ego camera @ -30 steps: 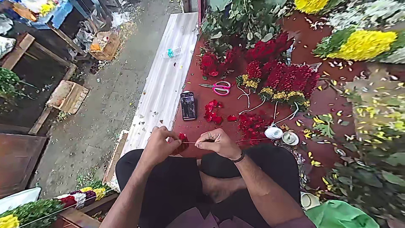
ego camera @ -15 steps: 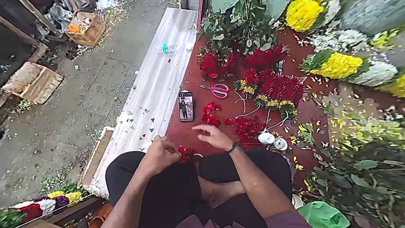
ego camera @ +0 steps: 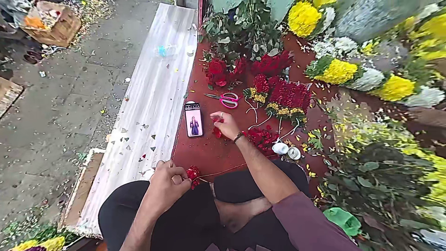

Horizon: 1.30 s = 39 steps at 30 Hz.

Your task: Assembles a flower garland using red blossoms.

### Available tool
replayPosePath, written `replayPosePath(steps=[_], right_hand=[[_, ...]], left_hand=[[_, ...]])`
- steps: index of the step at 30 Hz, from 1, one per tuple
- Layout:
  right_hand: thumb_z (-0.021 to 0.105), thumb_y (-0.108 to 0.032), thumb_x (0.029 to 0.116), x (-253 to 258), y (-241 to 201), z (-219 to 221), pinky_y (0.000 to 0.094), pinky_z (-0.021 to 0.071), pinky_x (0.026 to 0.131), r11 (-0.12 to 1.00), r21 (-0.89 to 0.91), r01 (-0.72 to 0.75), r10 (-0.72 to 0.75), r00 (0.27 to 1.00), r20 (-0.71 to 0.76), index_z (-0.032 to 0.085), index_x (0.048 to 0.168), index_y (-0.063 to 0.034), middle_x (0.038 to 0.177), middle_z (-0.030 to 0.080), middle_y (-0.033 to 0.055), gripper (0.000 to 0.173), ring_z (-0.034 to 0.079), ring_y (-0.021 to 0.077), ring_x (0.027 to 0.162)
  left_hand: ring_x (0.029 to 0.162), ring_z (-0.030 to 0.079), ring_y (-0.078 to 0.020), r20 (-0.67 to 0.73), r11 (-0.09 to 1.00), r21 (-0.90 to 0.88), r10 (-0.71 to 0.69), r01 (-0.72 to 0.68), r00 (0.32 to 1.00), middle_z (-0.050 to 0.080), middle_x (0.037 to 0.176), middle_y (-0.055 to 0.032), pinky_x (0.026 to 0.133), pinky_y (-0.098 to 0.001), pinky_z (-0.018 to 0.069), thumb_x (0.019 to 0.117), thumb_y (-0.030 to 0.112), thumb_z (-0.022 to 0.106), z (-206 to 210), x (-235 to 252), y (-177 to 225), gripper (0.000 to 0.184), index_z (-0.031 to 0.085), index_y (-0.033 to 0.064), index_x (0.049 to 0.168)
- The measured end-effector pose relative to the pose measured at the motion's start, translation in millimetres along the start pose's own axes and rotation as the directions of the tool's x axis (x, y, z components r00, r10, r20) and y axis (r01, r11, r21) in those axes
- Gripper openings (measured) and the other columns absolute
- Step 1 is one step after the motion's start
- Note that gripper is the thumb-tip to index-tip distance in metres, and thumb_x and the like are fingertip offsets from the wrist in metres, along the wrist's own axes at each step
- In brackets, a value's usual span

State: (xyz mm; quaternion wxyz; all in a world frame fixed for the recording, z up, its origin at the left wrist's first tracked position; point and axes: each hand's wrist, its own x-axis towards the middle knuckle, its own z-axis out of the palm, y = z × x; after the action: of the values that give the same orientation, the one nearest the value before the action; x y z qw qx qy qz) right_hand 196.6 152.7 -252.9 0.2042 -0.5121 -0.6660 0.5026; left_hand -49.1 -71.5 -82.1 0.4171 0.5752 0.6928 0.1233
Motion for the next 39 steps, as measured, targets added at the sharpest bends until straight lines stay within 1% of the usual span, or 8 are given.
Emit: replayPosePath(steps=[5,14,24,27,30,32,36,39], right_hand=[[0.066,-0.007,0.0919,-16,53,-57,0.0478,0.0574,0.09,0.964,-0.135,-0.23,0.178,0.933,-0.314,0.075,0.102,-0.0061,0.102,0.075,0.0097,0.014,0.071,0.0225,0.097],[0.076,-0.039,0.0844,2,46,1,0.0566,0.0555,0.081,0.805,-0.5,-0.319,0.236,0.946,-0.223,0.076,0.109,-0.0211,0.106,0.071,0.0036,0.031,0.068,0.0264,0.101],[0.06,-0.024,0.0947,-7,55,-5,0.0569,0.0554,0.088,0.826,-0.487,-0.285,0.189,0.953,-0.237,0.076,0.112,-0.0211,0.116,0.072,0.0018,0.024,0.068,0.0254,0.11],[0.06,-0.015,0.0929,-8,41,3,0.0525,0.0543,0.095,0.857,-0.508,-0.088,0.0,0.985,-0.171,0.077,0.111,-0.0171,0.118,0.072,0.0037,0.026,0.066,0.0246,0.115],[0.055,-0.006,0.0894,-2,19,24,0.0512,0.0533,0.098,0.868,-0.439,0.234,-0.214,0.972,0.096,0.075,0.118,-0.022,0.115,0.073,-0.0023,0.038,0.064,0.0215,0.115],[0.056,-0.003,0.0836,2,16,42,0.0519,0.0497,0.099,0.89,-0.381,0.25,-0.207,0.967,0.149,0.07,0.127,-0.0256,0.122,0.071,-0.0064,0.051,0.061,0.0203,0.117],[0.056,0.0,0.0827,5,18,36,0.0511,0.0488,0.102,0.943,-0.293,0.156,-0.171,0.985,-0.028,0.065,0.137,-0.0236,0.131,0.067,-0.0027,0.06,0.059,0.0225,0.121],[0.056,-0.004,0.0873,5,26,7,0.0474,0.0519,0.1,0.946,-0.32,0.055,-0.126,0.971,-0.204,0.074,0.117,-0.0165,0.116,0.073,0.0008,0.037,0.064,0.0215,0.114]], left_hand=[[0.094,0.054,-0.0167,0.029,1.0,0.028,0.012,-0.013,1.0,0.056,0.081,0.0078,0.078,-0.0428,0.0462,0.0776,0.047,0.073,8,0,9,0.016,0.077,0.0317,0.079],[0.091,0.055,-0.0136,0.057,0.999,0.039,-0.034,0.032,0.998,0.057,0.079,0.0094,0.077,-0.0399,0.0464,0.0788,0.049,0.074,15,8,7,0.018,0.077,0.0315,0.079],[0.087,0.054,-0.0101,0.068,1.0,0.003,-0.028,0.028,0.997,0.055,0.076,0.011,0.08,-0.0382,0.0449,0.0794,0.048,0.074,16,8,7,0.017,0.076,0.0307,0.078],[0.088,0.055,-0.0104,0.059,0.999,-0.014,-0.03,0.031,0.998,0.055,0.076,0.0103,0.09,-0.0426,0.0442,0.0799,0.046,0.075,16,6,8,0.016,0.076,0.0301,0.077],[0.089,0.055,-0.0106,0.07,0.999,-0.021,-0.035,0.037,0.997,0.055,0.076,0.0103,0.091,-0.0434,0.0435,0.0796,0.045,0.075,16,7,9,0.015,0.076,0.0304,0.077],[0.089,0.055,-0.0107,0.076,0.999,-0.02,-0.028,0.03,0.997,0.055,0.075,0.0103,0.095,-0.0445,0.0431,0.0796,0.045,0.075,16,9,9,0.015,0.076,0.0302,0.076],[0.094,0.057,-0.0118,0.071,0.999,-0.029,-0.033,0.035,0.997,0.055,0.076,0.0098,0.111,-0.0506,0.037,0.0804,0.046,0.076,15,5,6,0.015,0.075,0.0312,0.076],[0.094,0.057,-0.0119,0.063,0.999,-0.027,-0.024,0.025,0.998,0.055,0.076,0.0101,0.107,-0.0499,0.0398,0.08,0.046,0.075,15,6,6,0.014,0.076,0.0322,0.076]])
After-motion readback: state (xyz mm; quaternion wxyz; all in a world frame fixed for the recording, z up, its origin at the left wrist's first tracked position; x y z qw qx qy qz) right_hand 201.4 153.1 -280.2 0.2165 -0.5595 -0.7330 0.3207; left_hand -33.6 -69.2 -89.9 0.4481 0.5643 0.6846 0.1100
